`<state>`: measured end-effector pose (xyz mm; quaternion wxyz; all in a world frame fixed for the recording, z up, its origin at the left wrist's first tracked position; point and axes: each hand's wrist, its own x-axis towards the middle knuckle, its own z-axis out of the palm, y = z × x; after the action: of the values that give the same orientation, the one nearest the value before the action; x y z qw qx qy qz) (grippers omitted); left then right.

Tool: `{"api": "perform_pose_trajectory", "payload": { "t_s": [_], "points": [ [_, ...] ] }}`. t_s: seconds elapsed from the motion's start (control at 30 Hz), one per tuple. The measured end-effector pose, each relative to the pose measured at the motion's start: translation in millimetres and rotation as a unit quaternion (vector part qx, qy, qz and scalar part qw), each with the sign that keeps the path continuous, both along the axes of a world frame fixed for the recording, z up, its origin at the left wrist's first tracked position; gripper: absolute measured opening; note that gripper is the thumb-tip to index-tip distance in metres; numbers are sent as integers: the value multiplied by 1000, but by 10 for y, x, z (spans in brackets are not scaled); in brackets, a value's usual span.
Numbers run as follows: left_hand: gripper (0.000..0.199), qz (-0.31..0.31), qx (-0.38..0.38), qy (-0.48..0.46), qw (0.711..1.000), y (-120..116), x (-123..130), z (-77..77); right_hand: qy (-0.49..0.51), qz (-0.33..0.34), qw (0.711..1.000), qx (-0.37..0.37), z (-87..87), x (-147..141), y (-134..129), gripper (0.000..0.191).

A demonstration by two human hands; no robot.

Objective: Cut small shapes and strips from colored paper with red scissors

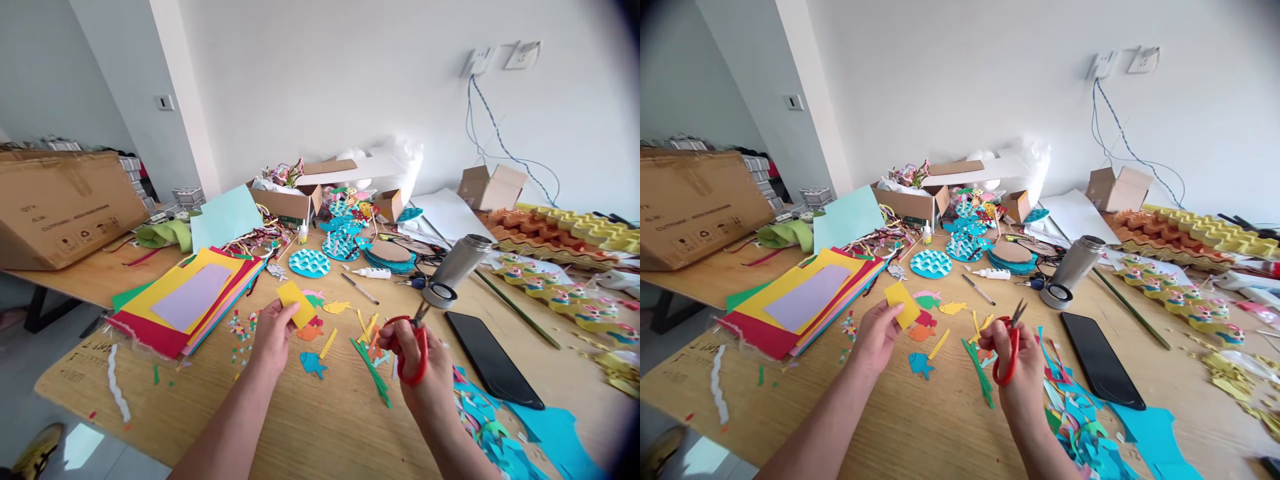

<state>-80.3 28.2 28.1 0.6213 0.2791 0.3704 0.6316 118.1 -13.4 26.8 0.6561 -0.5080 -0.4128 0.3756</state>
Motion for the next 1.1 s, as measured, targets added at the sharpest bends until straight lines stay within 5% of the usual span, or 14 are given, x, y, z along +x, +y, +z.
{"api": "perform_pose_trajectory", "payload": {
  "t_s": [0.2,0.47,0.67,0.8,1.0,1.1],
  "points": [
    [24,107,7,-2,994,59,-56,-20,-66,-69,995,19,-230,68,-41,31],
    [24,81,25,48,995,37,11,-38,-177,-178,956,150,-365,261,23,33],
    [20,26,21,49,998,18,51,-74,-164,-231,949,138,-323,374,69,37],
    [19,-58,6,100,993,-35,115,-106,-143,-178,968,109,-277,290,59,39],
    [18,-131,-6,116,985,-104,222,-150,-52,92,994,-21,-255,-38,-64,37],
    [18,-169,-7,117,979,-136,273,-173,-7,153,986,-62,-304,-141,-117,37]
  ]
}}
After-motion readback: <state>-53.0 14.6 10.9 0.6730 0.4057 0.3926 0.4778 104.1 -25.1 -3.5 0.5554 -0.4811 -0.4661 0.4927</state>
